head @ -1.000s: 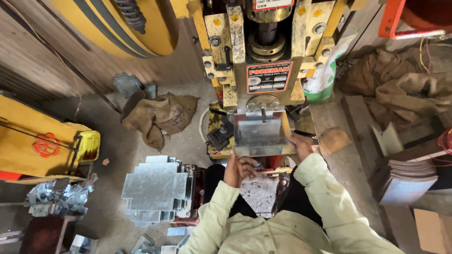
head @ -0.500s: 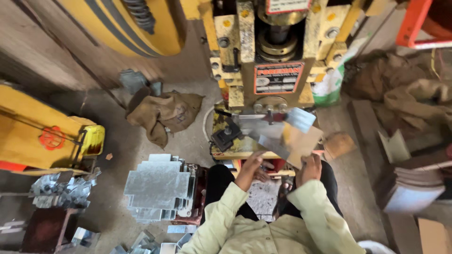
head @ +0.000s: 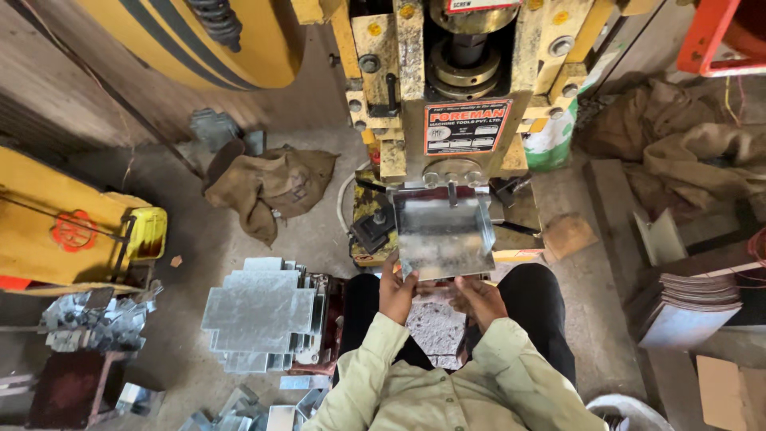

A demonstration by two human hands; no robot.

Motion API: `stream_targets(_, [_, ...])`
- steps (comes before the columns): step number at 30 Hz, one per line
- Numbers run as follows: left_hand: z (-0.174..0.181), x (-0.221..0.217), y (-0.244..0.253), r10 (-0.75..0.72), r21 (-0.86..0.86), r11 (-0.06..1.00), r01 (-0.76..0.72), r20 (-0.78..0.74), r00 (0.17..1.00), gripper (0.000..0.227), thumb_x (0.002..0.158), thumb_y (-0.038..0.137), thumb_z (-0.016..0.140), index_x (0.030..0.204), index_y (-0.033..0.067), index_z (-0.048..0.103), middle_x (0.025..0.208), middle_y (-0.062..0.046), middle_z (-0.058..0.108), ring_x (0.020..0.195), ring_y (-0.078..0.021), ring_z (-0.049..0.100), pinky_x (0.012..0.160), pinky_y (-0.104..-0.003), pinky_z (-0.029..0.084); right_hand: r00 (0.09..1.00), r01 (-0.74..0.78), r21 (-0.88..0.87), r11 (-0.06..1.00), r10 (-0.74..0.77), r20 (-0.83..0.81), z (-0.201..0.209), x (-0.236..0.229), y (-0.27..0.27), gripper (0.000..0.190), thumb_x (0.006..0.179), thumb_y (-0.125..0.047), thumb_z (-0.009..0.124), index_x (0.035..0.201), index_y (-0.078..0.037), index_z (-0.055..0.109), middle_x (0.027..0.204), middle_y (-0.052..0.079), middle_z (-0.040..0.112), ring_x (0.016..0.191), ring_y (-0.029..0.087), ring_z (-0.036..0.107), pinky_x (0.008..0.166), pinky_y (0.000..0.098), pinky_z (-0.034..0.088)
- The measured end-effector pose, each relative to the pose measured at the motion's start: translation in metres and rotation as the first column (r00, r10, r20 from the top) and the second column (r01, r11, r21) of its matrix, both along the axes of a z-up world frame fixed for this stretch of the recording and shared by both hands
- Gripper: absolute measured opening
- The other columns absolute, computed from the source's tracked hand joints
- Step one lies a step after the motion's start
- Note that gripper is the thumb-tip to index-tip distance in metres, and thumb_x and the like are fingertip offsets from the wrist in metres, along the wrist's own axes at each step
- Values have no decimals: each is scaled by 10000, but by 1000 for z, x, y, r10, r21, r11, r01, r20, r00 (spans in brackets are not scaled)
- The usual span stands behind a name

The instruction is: The person operates a hydraulic press machine to shape metal sheets. They place flat metal sheets into the machine, activate the press, and remove the formed pieces. The person then stacks the finished metal pieces on the floor.

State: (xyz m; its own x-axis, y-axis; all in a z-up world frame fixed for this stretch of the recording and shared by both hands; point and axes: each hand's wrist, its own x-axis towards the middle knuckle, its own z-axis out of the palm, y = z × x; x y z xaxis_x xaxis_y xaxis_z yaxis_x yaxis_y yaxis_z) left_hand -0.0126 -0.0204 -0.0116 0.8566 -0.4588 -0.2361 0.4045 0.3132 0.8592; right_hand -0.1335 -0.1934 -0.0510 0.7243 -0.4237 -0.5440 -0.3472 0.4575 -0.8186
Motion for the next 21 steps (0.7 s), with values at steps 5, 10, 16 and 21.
stream_targets(5, [11, 18, -10, -56, -45, 997, 57, 8, 998, 666, 990, -46, 518, 1597, 40, 258, 1170, -234, 672, 918, -308, 761, 822, -399, 664, 966, 123, -101, 987, -95, 240, 4, 32, -13, 326, 921, -263, 726, 1027, 44, 705, 870, 117, 781, 716, 161, 691, 688, 306, 579])
stream_targets(10, [1, 28, -11, -82, -79, 993, 85, 34, 996, 649, 1005, 12, 547, 1596, 18, 279, 1216, -229, 660, 940, -319, 765, 831, -418, 663, 977, 144, -247, 958, -97, 192, -4, 40, -18, 268, 941, -192, 720, 1019, 64, 722, 851, 119, 782, 682, 152, 677, 662, 297, 566])
stream_targets(16, [-10, 24, 20, -474, 108, 864, 491, -152, 867, 594, 1024, 311, 655, 1495, -14, 496, 1159, -208, 768, 804, -230, 749, 746, -362, 648, 958, 224, -261, 939, -163, 236, -8, 38, -15, 231, 914, -152, 767, 1005, 58, 739, 834, 121, 766, 669, 137, 663, 650, 274, 553])
stream_targets(21, [-1, 1, 30, -685, 228, 686, 691, -119, 719, 514, 1010, 363, 574, 1455, 105, 570, 1111, -127, 774, 708, -156, 709, 668, -291, 596, 961, 245, -278, 929, -194, 196, -7, 37, -13, 251, 916, -163, 783, 968, 74, 722, 821, 120, 767, 667, 130, 684, 651, 268, 562])
